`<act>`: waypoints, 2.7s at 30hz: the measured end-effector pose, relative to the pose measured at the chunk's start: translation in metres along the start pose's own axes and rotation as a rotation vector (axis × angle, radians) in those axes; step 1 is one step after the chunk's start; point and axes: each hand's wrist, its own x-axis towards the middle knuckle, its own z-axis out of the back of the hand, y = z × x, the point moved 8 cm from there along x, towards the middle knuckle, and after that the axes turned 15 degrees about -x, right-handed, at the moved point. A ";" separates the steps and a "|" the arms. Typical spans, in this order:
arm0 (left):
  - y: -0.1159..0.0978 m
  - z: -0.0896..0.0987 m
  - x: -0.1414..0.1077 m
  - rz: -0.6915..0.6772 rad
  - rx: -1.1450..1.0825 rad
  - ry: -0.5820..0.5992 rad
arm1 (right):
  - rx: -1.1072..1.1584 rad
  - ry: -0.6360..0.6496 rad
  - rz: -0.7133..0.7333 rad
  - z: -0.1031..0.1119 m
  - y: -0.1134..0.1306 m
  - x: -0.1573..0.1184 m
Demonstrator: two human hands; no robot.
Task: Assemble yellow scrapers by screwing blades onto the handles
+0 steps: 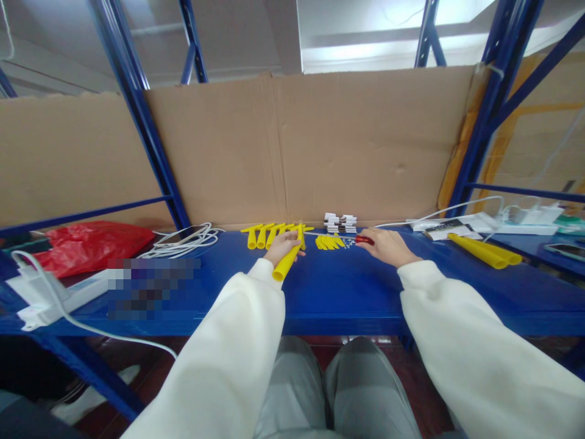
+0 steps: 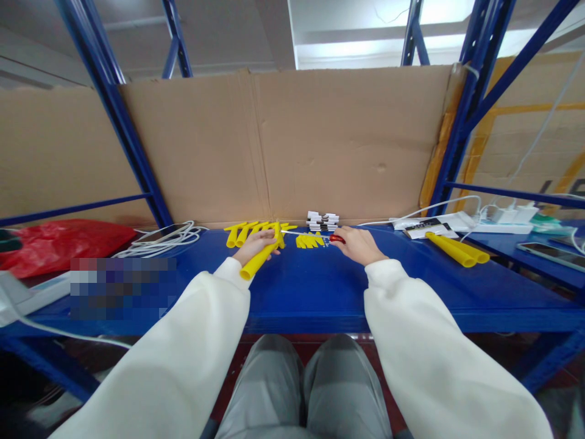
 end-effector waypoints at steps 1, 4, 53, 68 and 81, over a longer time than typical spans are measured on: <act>0.000 0.000 0.000 -0.001 -0.005 0.003 | 0.012 0.001 0.000 -0.001 0.000 0.000; 0.000 0.001 0.001 -0.003 -0.011 0.013 | 0.027 0.024 -0.016 -0.004 0.000 0.000; -0.003 -0.002 -0.004 0.006 0.017 -0.012 | 0.222 0.090 -0.063 -0.016 -0.003 0.003; -0.004 -0.004 -0.006 0.001 0.017 -0.014 | 0.378 0.078 -0.026 -0.024 -0.004 0.004; -0.001 -0.003 -0.002 0.001 0.014 -0.002 | 0.355 0.051 0.023 -0.018 0.000 0.004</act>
